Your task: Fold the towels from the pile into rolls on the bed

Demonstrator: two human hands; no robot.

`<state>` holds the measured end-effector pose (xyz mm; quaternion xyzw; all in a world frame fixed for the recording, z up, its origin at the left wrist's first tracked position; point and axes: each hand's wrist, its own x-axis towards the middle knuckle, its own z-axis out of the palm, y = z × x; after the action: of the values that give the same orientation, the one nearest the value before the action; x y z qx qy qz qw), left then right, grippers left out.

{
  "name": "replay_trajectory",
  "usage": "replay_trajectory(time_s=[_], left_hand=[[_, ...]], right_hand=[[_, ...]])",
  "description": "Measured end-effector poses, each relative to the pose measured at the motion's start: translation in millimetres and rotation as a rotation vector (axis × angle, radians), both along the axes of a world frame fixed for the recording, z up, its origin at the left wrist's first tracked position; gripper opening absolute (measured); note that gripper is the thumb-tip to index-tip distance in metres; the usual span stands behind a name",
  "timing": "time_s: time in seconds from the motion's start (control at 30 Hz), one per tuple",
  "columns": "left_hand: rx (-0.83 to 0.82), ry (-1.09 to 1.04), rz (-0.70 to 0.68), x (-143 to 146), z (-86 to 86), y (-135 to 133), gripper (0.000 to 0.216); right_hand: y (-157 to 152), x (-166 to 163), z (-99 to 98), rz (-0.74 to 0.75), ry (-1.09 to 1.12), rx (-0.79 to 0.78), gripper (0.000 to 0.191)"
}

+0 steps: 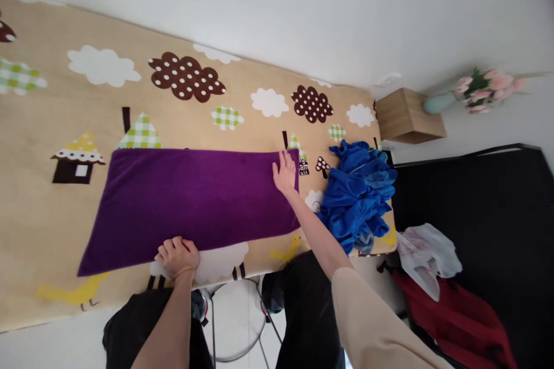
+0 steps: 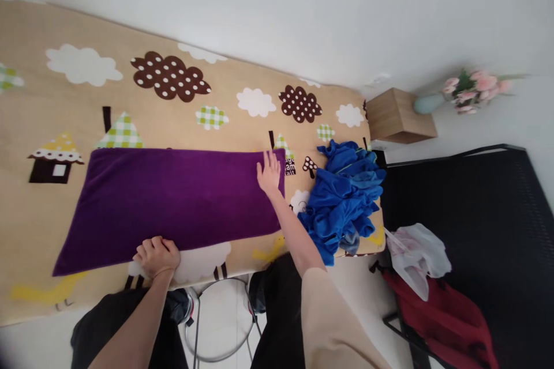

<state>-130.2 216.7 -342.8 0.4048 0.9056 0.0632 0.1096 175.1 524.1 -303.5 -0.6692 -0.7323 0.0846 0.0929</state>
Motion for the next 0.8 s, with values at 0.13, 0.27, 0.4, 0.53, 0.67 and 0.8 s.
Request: replay_trajectory(time_s=[0.13,0.27,0.4,0.53,0.67,0.8], left_hand=[[0.048,-0.065,0.046,0.3,0.3,0.3,0.026],[0.003,-0.049,0.023,1.2,2.0,0.5,0.029],[-0.022,-0.025,-0.006,1.0,1.2,-0.3,0.028],[0.000,-0.013,-0.009,0.6,-0.2,-0.2,0.026],[-0.007,0.015,-0.028,0.8,-0.3,0.5,0.026],[-0.009,0.002,-0.033,0.9,-1.4,-0.1,0.027]], right_hand=[[9.6,12.4,-19.9,0.012,-0.045,-0.121,0.063],[42.3,18.0,-16.2,-0.176,-0.011,-0.125,0.063],[-13.4,-11.1,-8.7,-0.139,-0.051,0.009,0.064],[-104.2,-22.7,-18.9,-0.027,-0.060,-0.068,0.061],[-124.7,8.5,-26.0,-0.198,-0.059,-0.062,0.062],[-113.7,37.6,-20.1,-0.325,-0.065,-0.079,0.064]])
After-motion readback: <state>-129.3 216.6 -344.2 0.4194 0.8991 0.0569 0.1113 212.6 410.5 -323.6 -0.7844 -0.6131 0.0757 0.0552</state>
